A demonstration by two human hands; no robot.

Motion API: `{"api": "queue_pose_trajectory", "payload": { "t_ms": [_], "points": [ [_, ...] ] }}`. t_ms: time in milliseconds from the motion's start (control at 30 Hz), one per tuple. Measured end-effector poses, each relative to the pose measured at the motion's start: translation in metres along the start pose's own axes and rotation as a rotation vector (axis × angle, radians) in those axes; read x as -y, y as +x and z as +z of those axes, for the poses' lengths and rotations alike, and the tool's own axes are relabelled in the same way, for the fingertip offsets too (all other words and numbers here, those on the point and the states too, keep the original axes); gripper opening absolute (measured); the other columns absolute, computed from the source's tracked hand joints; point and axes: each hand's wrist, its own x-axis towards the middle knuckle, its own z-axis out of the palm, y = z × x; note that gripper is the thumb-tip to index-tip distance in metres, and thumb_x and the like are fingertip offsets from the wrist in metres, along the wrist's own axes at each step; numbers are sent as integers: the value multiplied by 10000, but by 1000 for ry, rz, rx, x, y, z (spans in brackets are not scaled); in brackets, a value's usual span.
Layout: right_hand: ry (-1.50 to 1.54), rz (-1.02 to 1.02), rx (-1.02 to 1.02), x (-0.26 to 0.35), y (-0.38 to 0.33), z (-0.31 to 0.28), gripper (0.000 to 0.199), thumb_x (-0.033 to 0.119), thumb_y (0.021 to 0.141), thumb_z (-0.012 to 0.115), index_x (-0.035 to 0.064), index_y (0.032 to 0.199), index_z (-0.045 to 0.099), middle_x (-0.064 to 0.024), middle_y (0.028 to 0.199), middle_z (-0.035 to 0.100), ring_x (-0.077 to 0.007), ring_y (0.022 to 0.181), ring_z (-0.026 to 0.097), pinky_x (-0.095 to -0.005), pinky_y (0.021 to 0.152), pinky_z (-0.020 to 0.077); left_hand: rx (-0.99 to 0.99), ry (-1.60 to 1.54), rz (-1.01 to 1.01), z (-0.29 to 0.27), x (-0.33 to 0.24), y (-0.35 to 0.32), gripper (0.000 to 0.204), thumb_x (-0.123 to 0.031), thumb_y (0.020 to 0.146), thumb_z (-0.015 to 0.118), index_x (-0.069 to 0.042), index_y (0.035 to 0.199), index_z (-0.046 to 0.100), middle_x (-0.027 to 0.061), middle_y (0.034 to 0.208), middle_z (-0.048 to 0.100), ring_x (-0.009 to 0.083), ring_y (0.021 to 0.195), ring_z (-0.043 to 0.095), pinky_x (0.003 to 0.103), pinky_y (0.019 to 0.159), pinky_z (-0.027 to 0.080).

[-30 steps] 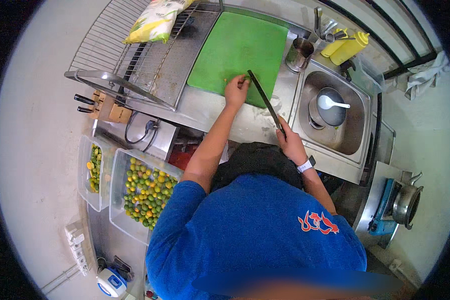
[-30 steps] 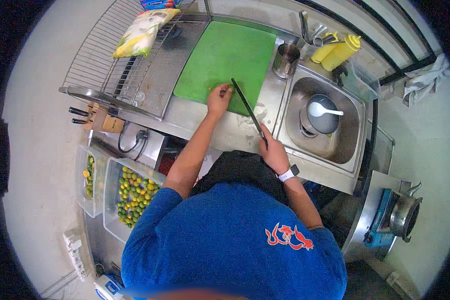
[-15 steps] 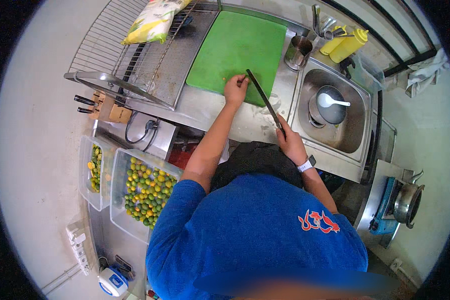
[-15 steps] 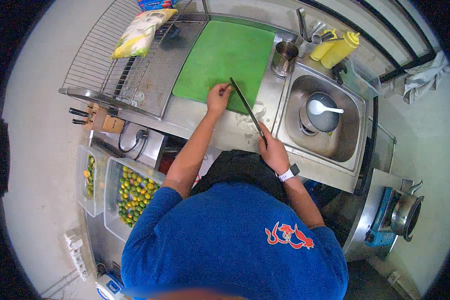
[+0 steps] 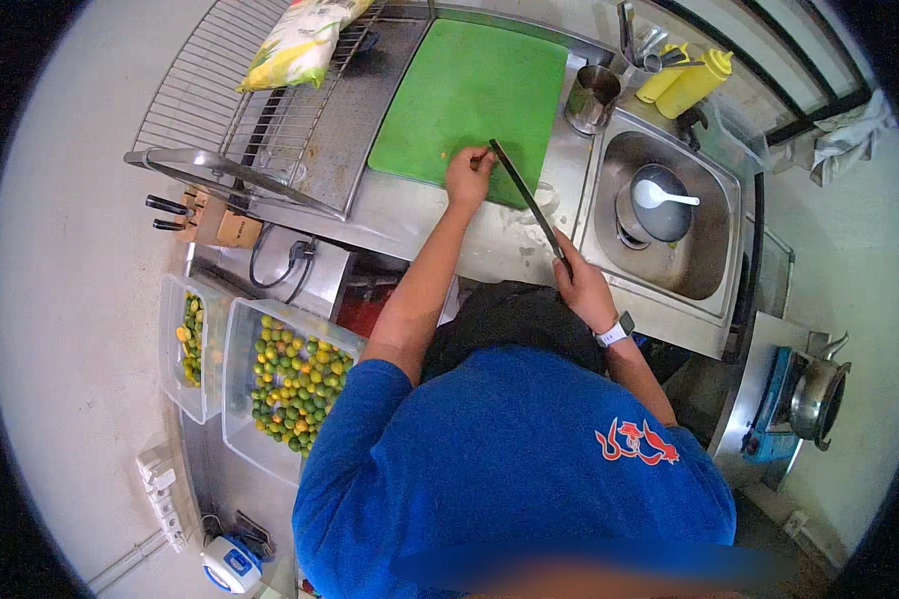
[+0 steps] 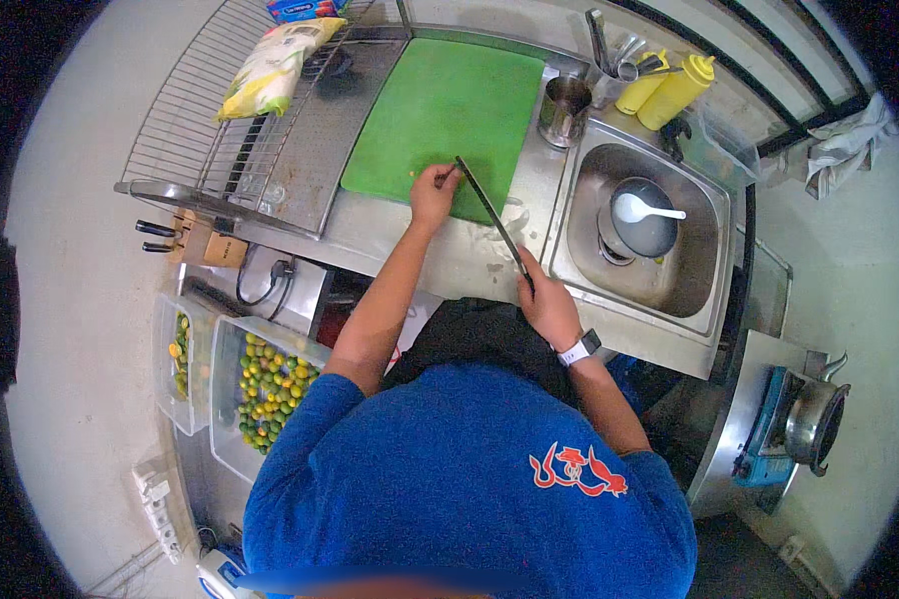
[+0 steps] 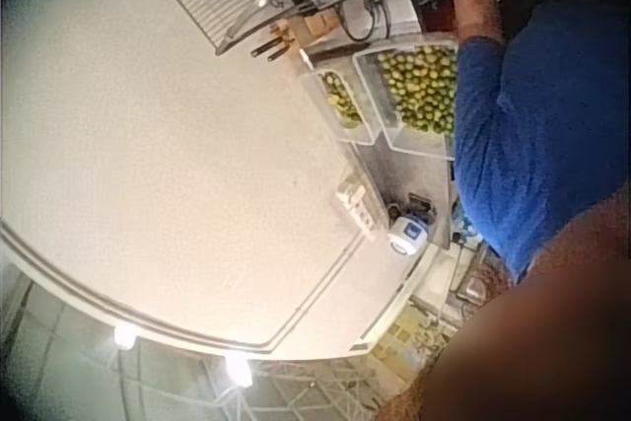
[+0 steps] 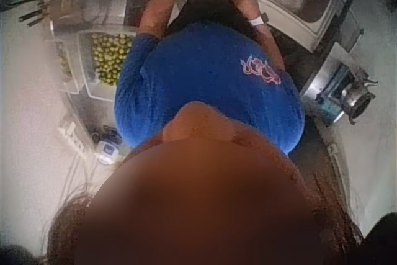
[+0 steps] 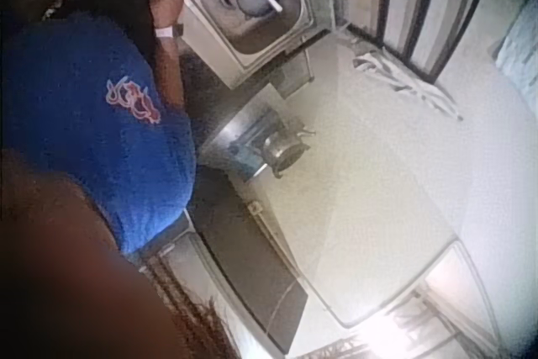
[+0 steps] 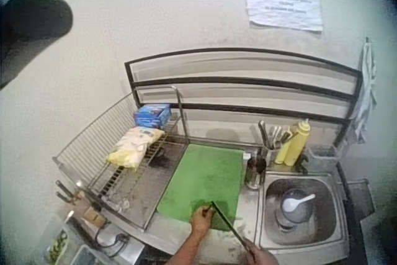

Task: Cutting small citrus fruits into halves on a cutting board in a kitchen.

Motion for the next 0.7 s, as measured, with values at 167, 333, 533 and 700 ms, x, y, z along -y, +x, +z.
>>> {"api": "queue_pose_trajectory", "payload": {
  "t_ms": [167,333,533,700],
  "points": [
    [13,3,12,-5,-1,0,469,191,844,475,177,1294,342,-220,614,550,-389,579,556,-460,528,424,-10,-43,5,0,-5,-1,202,-177,778,633,-10,890,610,114,749,625,192,634,594,297,602,462],
    [15,-24,-6,-3,-2,0,467,189,844,472,176,1292,343,-221,612,550,-391,585,555,-459,533,427,-19,5,32,0,-4,0,201,-175,777,636,-9,887,608,115,740,620,192,627,590,299,598,461],
    [7,-10,9,0,-3,-2,469,189,846,468,171,1295,337,-230,621,550,-396,594,557,-463,541,428,-27,-33,54,3,2,0,191,-162,777,635,-8,885,606,116,737,614,205,631,590,305,602,461],
    [-16,-7,11,3,-3,-2,469,185,845,468,171,1295,336,-233,622,551,-397,595,558,-468,547,429,-7,-36,-5,3,5,1,214,-220,790,632,-41,907,625,83,771,642,151,675,593,277,633,458]
  ]
}}
